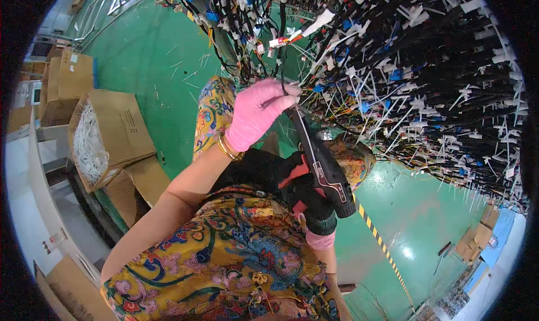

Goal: Assembling and binding a large, complex bundle of electrical wires using a handheld tool.

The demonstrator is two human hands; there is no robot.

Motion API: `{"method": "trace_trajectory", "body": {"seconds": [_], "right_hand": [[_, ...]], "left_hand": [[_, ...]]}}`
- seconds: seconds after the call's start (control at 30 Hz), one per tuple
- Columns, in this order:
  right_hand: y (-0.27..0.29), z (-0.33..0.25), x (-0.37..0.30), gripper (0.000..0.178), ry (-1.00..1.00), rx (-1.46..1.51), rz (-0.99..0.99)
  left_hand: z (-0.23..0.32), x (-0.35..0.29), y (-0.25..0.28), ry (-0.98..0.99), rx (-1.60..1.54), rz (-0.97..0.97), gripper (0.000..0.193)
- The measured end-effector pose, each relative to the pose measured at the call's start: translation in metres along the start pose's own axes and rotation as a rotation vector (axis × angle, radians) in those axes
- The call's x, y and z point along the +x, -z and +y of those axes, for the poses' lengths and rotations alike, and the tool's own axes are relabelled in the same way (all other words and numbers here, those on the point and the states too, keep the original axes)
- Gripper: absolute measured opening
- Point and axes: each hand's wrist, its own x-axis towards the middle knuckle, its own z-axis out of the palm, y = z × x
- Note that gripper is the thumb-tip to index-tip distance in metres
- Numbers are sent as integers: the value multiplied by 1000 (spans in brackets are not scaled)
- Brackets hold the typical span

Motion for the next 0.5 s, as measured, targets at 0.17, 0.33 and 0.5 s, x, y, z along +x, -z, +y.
{"method": "trace_trajectory", "body": {"seconds": [0.17,0.33,0.5], "right_hand": [[-15,-8,-8,63,-183,700,52],[-22,-14,-5,67,-241,806,200],[-3,30,-29,64,-282,706,108]], "left_hand": [[1,-3,-1,39,-57,6,14],[-2,-3,2,6,-69,-12,15],[-3,-3,3,15,-93,-63,17]]}}
